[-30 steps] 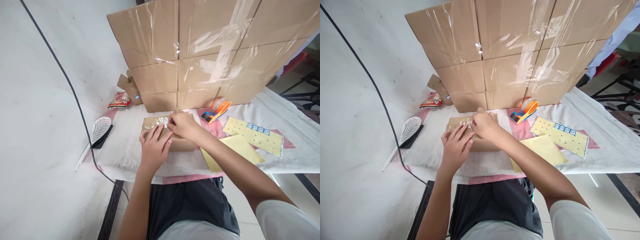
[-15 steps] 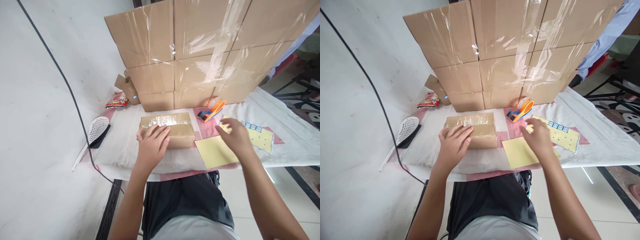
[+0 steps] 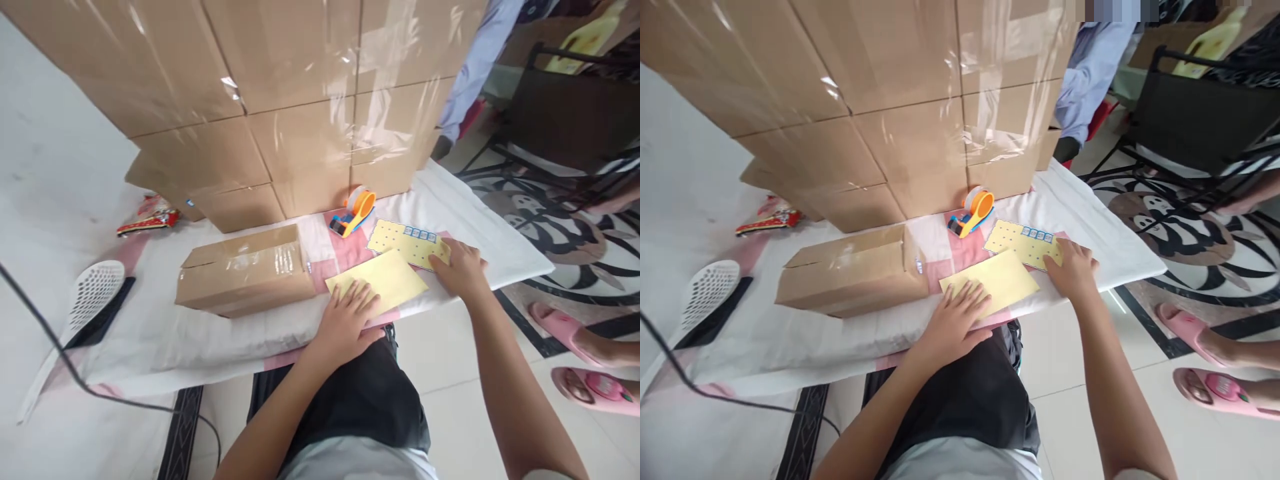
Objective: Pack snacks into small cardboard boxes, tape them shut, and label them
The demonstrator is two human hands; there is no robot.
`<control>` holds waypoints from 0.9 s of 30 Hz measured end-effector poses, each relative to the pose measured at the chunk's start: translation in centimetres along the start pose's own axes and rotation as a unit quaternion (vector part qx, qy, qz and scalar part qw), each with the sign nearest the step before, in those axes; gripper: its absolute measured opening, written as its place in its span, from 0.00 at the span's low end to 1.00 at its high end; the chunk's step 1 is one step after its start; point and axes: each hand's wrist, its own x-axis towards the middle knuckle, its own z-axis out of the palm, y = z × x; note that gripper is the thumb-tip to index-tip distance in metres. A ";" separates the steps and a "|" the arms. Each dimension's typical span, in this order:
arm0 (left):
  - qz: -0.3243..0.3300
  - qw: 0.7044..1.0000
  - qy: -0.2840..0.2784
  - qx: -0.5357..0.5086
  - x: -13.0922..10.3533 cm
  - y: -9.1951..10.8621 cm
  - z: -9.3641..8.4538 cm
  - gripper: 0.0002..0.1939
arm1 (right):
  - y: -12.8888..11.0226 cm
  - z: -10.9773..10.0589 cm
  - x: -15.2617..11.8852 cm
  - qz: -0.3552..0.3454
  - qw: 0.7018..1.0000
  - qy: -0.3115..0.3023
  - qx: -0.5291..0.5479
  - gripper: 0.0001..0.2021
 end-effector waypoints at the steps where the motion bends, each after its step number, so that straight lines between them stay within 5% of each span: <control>1: -0.018 1.000 -0.021 0.007 0.5 0.1 0.6 0.31 | 0.1 0.1 0.8 -0.004 1.000 -0.003 -0.003 0.29; 6: -0.108 0.991 -0.019 0.071 4.5 0.1 -0.1 0.24 | -0.2 -0.4 3.7 0.009 0.999 -0.044 -0.017 0.35; 8: -0.089 0.992 -0.006 0.084 7.2 0.3 -0.7 0.20 | -0.4 -0.9 4.9 0.022 0.996 -0.089 -0.002 0.36; 11: -0.033 0.998 0.011 0.059 11.9 0.6 -0.8 0.17 | -0.5 -1.9 5.9 0.038 0.986 -0.157 0.032 0.24; 13: -0.006 0.999 0.033 0.022 14.7 0.6 -0.4 0.18 | -0.5 -2.5 5.6 0.033 0.977 -0.184 0.108 0.15; 16: 0.022 0.996 0.082 -0.041 17.6 0.4 0.1 0.23 | -0.7 -3.6 3.6 -0.017 0.931 -0.192 0.310 0.15; 21: 0.113 0.979 0.155 -0.076 18.3 -0.2 0.7 0.26 | -1.9 -5.2 -0.5 -0.088 0.864 -0.196 0.454 0.20; 27: 0.073 0.951 0.279 -0.114 16.9 -0.1 0.6 0.21 | -4.0 -5.2 -2.6 -0.081 0.911 -0.084 0.397 0.18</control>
